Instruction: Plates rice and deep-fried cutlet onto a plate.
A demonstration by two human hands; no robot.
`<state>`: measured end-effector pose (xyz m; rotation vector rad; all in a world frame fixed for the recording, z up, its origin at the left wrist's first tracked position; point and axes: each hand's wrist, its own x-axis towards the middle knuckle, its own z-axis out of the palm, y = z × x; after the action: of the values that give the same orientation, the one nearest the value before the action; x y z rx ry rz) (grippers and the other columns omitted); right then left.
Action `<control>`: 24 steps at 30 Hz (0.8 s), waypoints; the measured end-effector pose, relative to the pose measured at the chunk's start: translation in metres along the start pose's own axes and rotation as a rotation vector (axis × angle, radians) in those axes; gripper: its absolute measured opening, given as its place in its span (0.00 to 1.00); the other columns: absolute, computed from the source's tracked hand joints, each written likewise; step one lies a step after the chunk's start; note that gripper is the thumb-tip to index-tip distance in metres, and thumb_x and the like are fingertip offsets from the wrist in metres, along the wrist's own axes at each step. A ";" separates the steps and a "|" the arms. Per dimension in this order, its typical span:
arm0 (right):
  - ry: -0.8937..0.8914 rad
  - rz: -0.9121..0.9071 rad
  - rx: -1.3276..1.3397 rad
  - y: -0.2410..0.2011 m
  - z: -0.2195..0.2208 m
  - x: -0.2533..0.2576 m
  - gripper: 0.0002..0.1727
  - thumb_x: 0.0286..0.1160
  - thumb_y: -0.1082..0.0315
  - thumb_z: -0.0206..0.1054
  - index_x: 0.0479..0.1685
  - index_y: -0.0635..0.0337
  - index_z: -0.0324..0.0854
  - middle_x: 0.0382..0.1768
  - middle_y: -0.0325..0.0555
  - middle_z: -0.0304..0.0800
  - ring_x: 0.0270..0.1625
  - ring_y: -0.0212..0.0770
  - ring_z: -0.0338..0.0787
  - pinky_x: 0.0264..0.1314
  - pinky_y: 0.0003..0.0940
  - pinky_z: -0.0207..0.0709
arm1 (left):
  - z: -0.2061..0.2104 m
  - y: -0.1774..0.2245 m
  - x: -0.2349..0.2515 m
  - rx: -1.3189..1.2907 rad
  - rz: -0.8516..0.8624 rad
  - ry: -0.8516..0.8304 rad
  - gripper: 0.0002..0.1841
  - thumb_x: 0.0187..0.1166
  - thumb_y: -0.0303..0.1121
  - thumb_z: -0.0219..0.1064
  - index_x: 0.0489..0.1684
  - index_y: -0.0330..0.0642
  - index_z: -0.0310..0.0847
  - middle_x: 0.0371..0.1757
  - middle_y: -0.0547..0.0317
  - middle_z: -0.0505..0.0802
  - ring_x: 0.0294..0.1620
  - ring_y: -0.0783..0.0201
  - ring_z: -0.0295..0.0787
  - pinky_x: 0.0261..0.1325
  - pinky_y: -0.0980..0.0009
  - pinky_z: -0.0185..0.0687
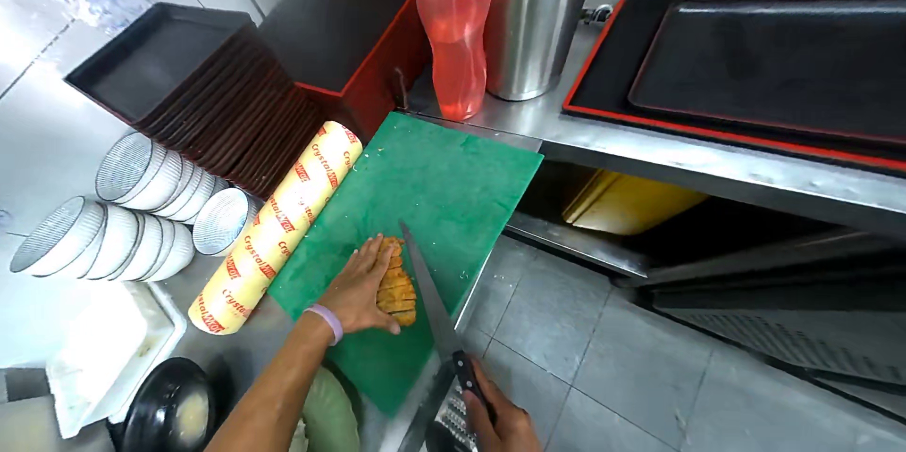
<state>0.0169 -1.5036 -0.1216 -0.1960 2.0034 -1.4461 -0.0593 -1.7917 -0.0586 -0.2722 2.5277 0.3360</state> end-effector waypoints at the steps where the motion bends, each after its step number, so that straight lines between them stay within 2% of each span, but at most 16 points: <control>1: -0.007 0.012 -0.004 -0.004 0.004 0.001 0.30 0.85 0.67 0.60 0.86 0.66 0.68 0.39 0.56 0.95 0.30 0.48 0.93 0.42 0.50 0.89 | 0.001 -0.001 -0.001 -0.012 0.001 0.011 0.73 0.45 0.57 0.92 0.97 0.49 0.41 0.98 0.54 0.39 0.98 0.54 0.32 0.95 0.54 0.43; 2: -0.014 0.015 -0.013 -0.006 0.008 0.001 0.30 0.85 0.67 0.60 0.86 0.65 0.68 0.39 0.57 0.96 0.32 0.48 0.94 0.43 0.50 0.90 | 0.001 -0.002 -0.002 -0.019 0.001 0.018 0.73 0.46 0.58 0.91 0.97 0.48 0.41 0.98 0.55 0.39 0.98 0.55 0.34 0.94 0.56 0.47; 4: -0.037 0.023 -0.022 -0.011 0.013 -0.002 0.30 0.85 0.67 0.61 0.85 0.66 0.68 0.41 0.59 0.96 0.34 0.51 0.96 0.47 0.53 0.89 | 0.003 -0.004 -0.003 -0.016 0.001 0.029 0.72 0.48 0.60 0.89 0.97 0.45 0.41 0.98 0.55 0.40 0.98 0.57 0.35 0.93 0.57 0.50; 7: -0.045 0.008 0.009 -0.007 0.020 -0.010 0.29 0.85 0.67 0.61 0.84 0.70 0.70 0.35 0.59 0.95 0.30 0.51 0.94 0.43 0.53 0.89 | 0.003 -0.004 -0.003 -0.003 -0.009 0.043 0.71 0.50 0.62 0.88 0.97 0.45 0.41 0.98 0.55 0.41 0.98 0.58 0.37 0.93 0.58 0.52; 15: -0.085 0.006 0.180 0.006 0.021 -0.011 0.29 0.84 0.70 0.60 0.84 0.72 0.68 0.32 0.54 0.93 0.26 0.40 0.88 0.36 0.41 0.86 | 0.005 0.005 -0.007 -0.087 -0.094 0.056 0.67 0.55 0.63 0.85 0.97 0.51 0.42 0.98 0.62 0.40 0.97 0.62 0.39 0.91 0.58 0.56; 24: -0.127 0.003 0.155 0.009 0.018 -0.007 0.29 0.86 0.68 0.59 0.85 0.69 0.66 0.29 0.50 0.91 0.23 0.37 0.86 0.32 0.38 0.85 | 0.007 0.006 -0.008 -0.166 -0.093 0.085 0.66 0.54 0.58 0.87 0.97 0.50 0.45 0.98 0.61 0.43 0.97 0.60 0.41 0.90 0.56 0.58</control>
<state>0.0348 -1.5114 -0.1306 -0.2119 1.7815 -1.5407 -0.0511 -1.7833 -0.0584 -0.4766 2.5632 0.5079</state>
